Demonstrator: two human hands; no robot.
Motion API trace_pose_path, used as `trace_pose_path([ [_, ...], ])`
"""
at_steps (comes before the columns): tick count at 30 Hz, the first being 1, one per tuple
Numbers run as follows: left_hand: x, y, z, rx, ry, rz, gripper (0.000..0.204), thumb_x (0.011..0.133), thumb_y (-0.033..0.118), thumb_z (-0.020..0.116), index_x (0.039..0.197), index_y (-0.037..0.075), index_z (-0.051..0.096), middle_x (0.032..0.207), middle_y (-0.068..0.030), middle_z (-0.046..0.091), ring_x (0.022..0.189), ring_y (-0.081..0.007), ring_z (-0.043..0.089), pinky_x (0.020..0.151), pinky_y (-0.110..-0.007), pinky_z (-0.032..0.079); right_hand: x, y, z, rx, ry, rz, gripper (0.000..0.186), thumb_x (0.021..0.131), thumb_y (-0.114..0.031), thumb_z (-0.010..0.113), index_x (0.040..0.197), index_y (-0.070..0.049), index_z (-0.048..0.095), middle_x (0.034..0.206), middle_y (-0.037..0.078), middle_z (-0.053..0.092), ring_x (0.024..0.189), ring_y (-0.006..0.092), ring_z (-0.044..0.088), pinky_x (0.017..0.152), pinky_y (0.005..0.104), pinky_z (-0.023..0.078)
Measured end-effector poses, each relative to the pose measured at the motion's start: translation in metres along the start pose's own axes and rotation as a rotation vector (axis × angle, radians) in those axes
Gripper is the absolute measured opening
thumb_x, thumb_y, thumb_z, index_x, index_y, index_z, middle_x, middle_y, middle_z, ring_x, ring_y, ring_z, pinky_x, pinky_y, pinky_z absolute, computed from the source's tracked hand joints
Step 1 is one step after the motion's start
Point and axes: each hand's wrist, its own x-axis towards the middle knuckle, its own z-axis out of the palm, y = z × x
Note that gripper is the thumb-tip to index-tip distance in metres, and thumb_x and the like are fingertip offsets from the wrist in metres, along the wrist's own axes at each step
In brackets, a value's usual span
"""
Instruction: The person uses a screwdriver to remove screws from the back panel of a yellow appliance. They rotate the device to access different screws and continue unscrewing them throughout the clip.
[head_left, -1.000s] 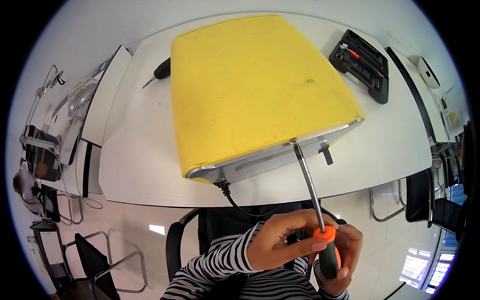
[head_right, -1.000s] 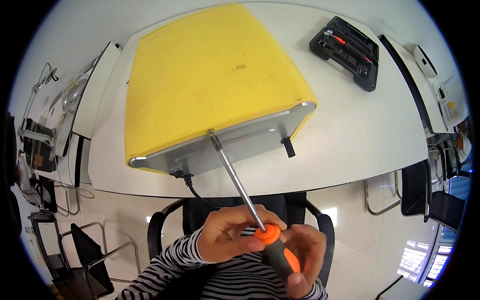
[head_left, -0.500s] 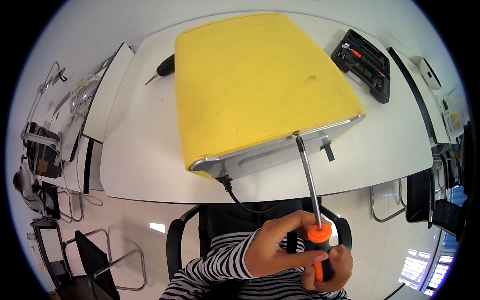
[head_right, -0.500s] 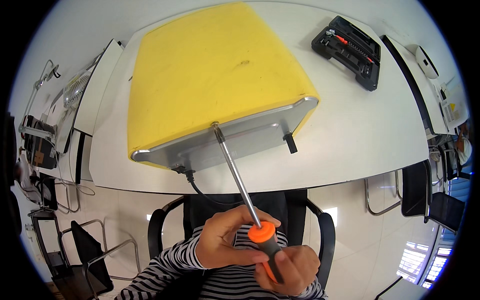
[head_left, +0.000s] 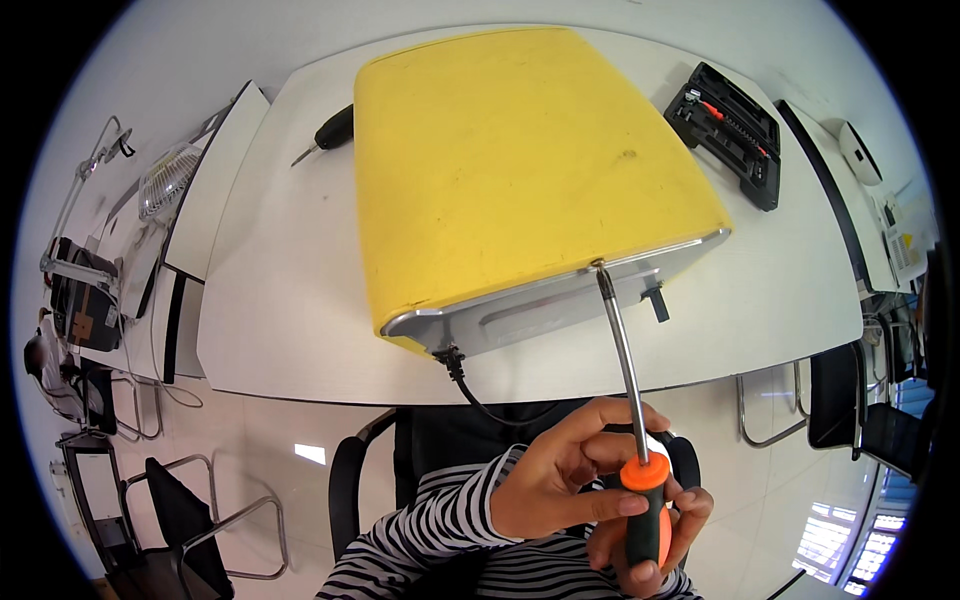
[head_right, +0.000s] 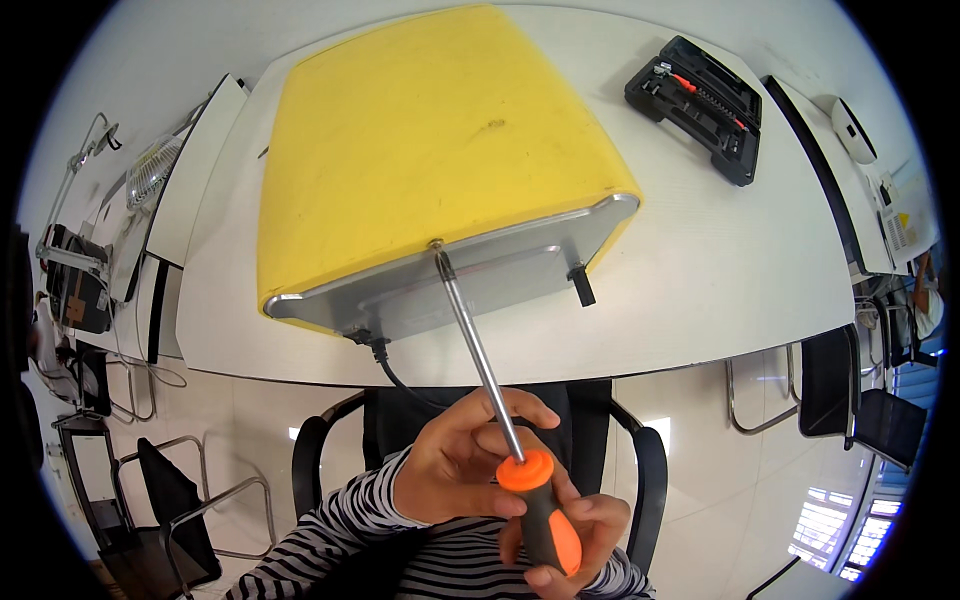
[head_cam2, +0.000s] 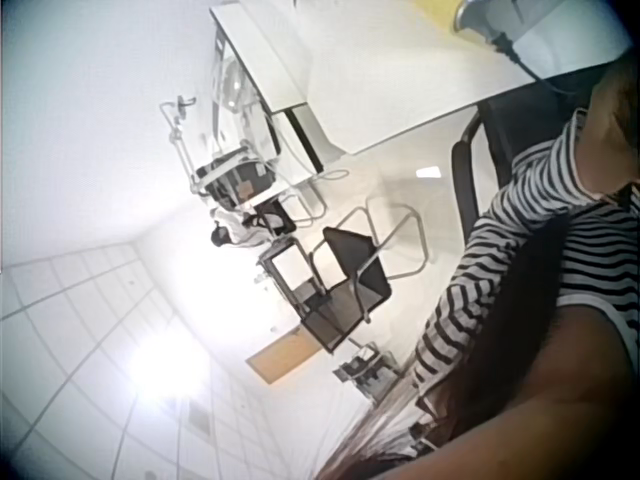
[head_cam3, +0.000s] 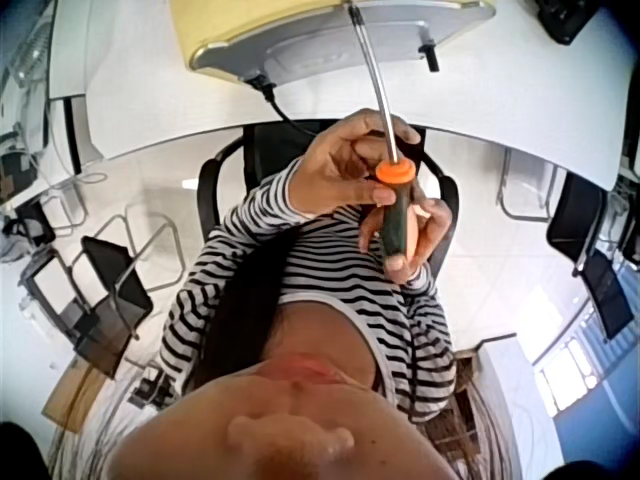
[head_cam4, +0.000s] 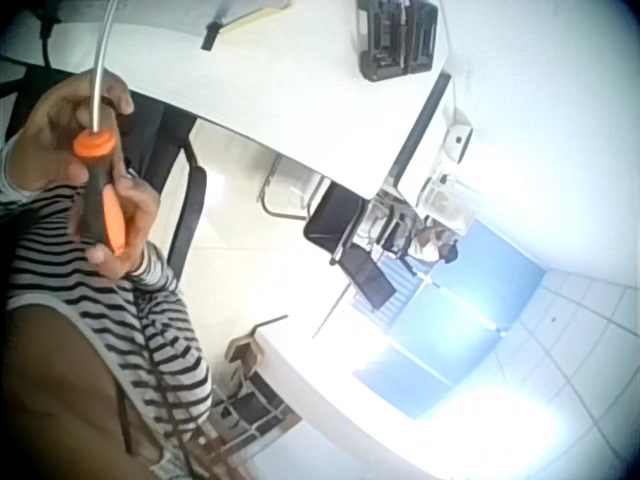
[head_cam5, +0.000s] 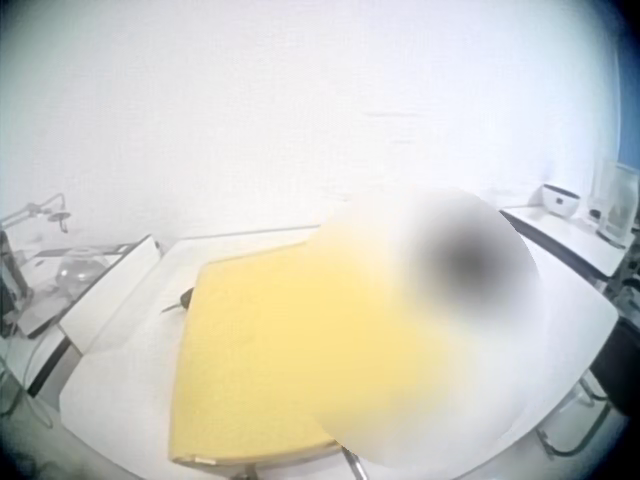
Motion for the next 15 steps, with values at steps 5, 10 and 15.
trace_pose_path([
  [5,-0.004,-0.003,0.0,0.131,0.037,0.022,0.043,0.075,0.002,0.057,0.111,-0.002,0.034,0.094,-0.0143,0.055,0.094,-0.0207,0.052,0.083,-0.031,0.038,-0.004,0.002,0.014,-0.446,0.198,-0.098,0.036,0.06,-0.014,0.062,0.089,0.0,0.046,0.065,0.011,0.05,0.049,0.0164,0.051,0.041,0.0226,0.041],
  [10,-0.005,0.0,-0.001,0.552,0.142,0.118,0.036,0.07,0.006,0.064,0.1,-0.004,0.047,0.089,-0.0114,0.055,0.087,-0.0186,0.054,0.076,-0.03,0.044,0.003,0.001,0.0,-1.181,-0.204,-0.262,0.037,0.055,-0.008,0.065,0.089,-0.002,0.05,0.061,0.008,0.047,0.047,0.0165,0.047,0.038,0.0243,0.038],
  [15,-0.002,0.002,-0.002,0.349,0.171,0.087,0.043,0.066,-0.003,0.064,0.105,-0.006,0.048,0.093,-0.013,0.056,0.082,-0.0178,0.056,0.075,-0.029,0.044,0.0,0.006,-0.005,-0.724,-0.124,-0.087,0.048,0.062,-0.01,0.066,0.103,-0.005,0.041,0.075,0.011,0.047,0.051,0.0149,0.048,0.039,0.0239,0.039],
])
